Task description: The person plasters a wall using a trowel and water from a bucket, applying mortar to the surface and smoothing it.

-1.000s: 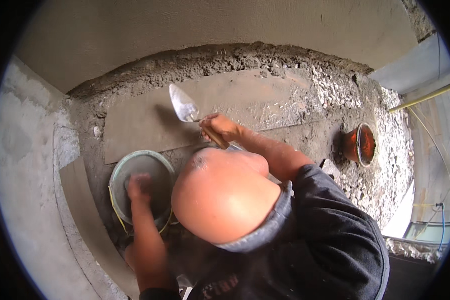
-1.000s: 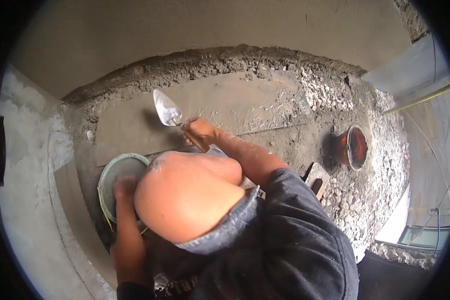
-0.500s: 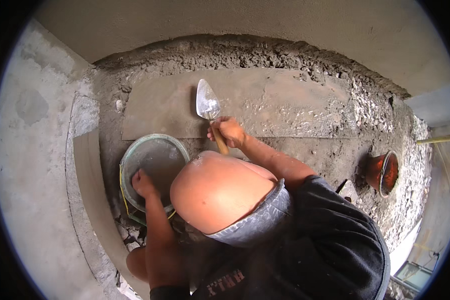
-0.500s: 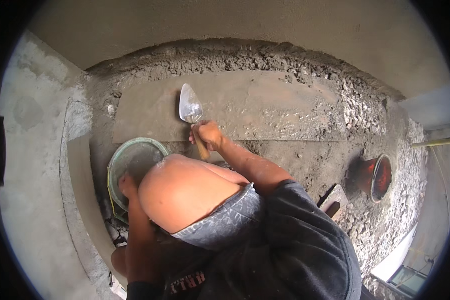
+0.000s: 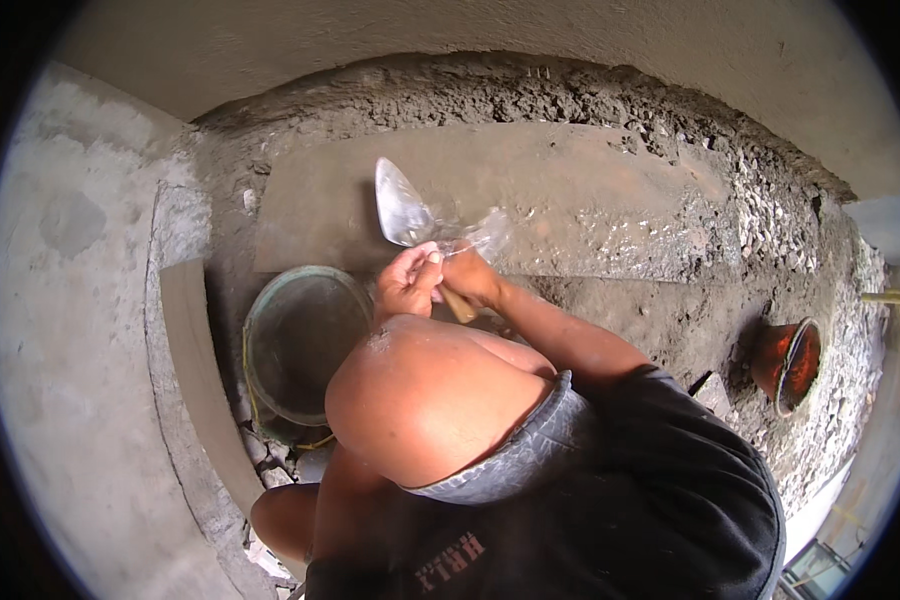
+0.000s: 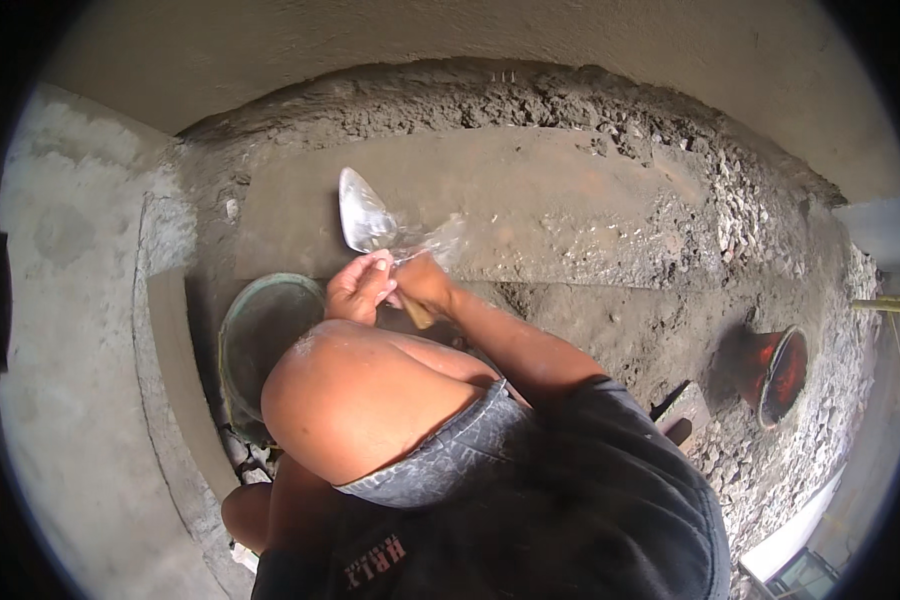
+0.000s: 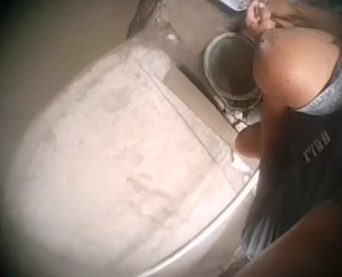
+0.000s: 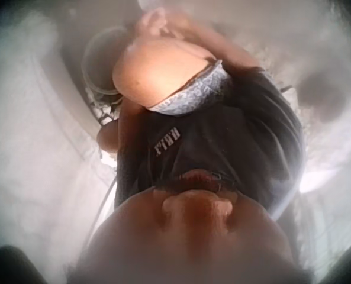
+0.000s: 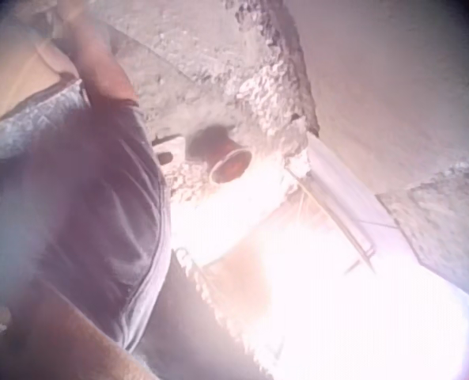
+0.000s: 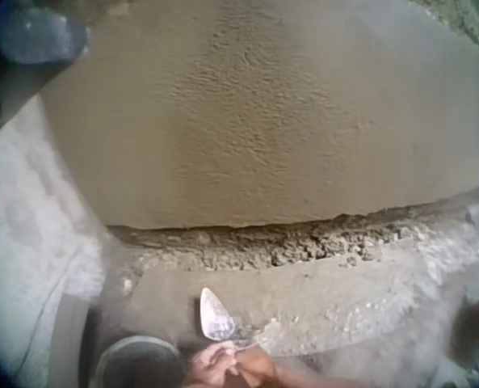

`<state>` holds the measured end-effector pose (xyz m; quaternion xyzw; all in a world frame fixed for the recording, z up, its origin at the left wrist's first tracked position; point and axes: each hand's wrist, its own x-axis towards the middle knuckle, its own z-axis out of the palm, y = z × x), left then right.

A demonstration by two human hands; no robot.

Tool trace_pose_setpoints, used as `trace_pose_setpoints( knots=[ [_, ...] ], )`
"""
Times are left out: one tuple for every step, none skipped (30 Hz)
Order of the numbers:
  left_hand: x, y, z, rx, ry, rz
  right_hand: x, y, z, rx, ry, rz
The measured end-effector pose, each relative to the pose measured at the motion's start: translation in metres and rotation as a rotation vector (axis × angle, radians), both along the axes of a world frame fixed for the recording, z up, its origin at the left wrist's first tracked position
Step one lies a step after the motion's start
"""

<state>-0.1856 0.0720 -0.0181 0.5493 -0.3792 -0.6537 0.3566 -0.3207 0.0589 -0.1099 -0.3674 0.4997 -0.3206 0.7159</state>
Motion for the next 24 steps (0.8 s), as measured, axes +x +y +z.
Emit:
trace_pose_setpoints(
  knots=[
    [0.015,-0.002,-0.008,-0.021,-0.004,0.005,-0.002,0.007,0.044,0.007,0.276,0.042],
    [0.038,-0.006,-0.013,-0.042,-0.01,0.012,0.007,0.01,0.035,0.023,0.319,0.078],
    [0.048,-0.008,-0.01,-0.096,-0.117,-0.048,0.002,0.018,0.049,0.06,0.337,0.131],
    [0.06,-0.013,0.001,-0.116,-0.249,-0.117,0.0,0.025,0.064,0.095,0.354,0.191],
    [0.071,-0.016,0.009,-0.123,-0.258,-0.115,-0.005,0.035,0.06,0.092,0.368,0.184],
    [0.089,-0.019,0.023,-0.119,-0.282,-0.102,-0.003,0.047,0.049,-0.101,0.448,0.146],
    [0.103,-0.021,0.03,-0.097,-0.297,-0.104,-0.019,0.055,0.034,-0.391,0.518,0.247],
    [0.11,-0.025,0.036,-0.088,-0.309,-0.061,-0.04,0.065,0.017,-0.682,0.612,0.298],
    [0.126,-0.027,0.056,-0.093,-0.335,0.001,-0.079,0.078,0.002,-0.929,0.704,0.431],
    [0.143,-0.028,0.071,-0.126,-0.33,0.0,-0.121,0.093,-0.012,-1.19,0.797,0.522],
    [0.171,-0.022,0.082,-0.152,-0.336,0.015,-0.127,0.105,0.035,-0.44,0.606,0.395],
    [0.206,-0.014,0.092,-0.152,-0.398,0.039,-0.13,0.113,0.088,0.2,0.442,-0.02],
    [0.23,-0.01,0.102,-0.162,-0.446,0.045,-0.16,0.131,0.088,0.253,0.412,-0.222],
    [0.242,-0.009,0.108,-0.14,-0.462,0.062,-0.194,0.153,0.085,0.294,0.391,-0.445],
    [0.254,-0.005,0.119,-0.122,-0.486,0.087,-0.222,0.165,0.096,0.283,0.419,-0.555],
    [0.27,0.0,0.128,-0.125,-0.497,0.134,-0.242,0.17,0.11,0.311,0.399,-0.635],
    [0.281,0.003,0.13,-0.123,-0.503,0.172,-0.246,0.169,0.122,0.325,0.41,-0.612],
    [0.285,0.003,0.128,-0.128,-0.484,0.151,-0.246,0.17,0.13,0.345,0.424,-0.59],
    [0.281,0.0,0.12,-0.142,-0.453,0.172,-0.24,0.182,0.109,0.144,0.388,-0.451],
    [0.279,-0.001,0.11,-0.152,-0.424,0.2,-0.228,0.188,0.086,-0.05,0.353,-0.296],
    [0.279,-0.002,0.098,-0.153,-0.404,0.183,-0.202,0.169,0.093,-0.163,0.451,-0.015],
    [0.28,-0.002,0.086,-0.158,-0.38,0.172,-0.196,0.161,0.104,-0.214,0.505,0.13],
    [0.281,-0.002,0.079,-0.163,-0.364,0.159,-0.193,0.157,0.114,-0.272,0.555,0.259],
    [0.281,-0.002,0.077,-0.169,-0.351,0.146,-0.203,0.164,0.122,-0.026,0.467,0.132]
  ],
)
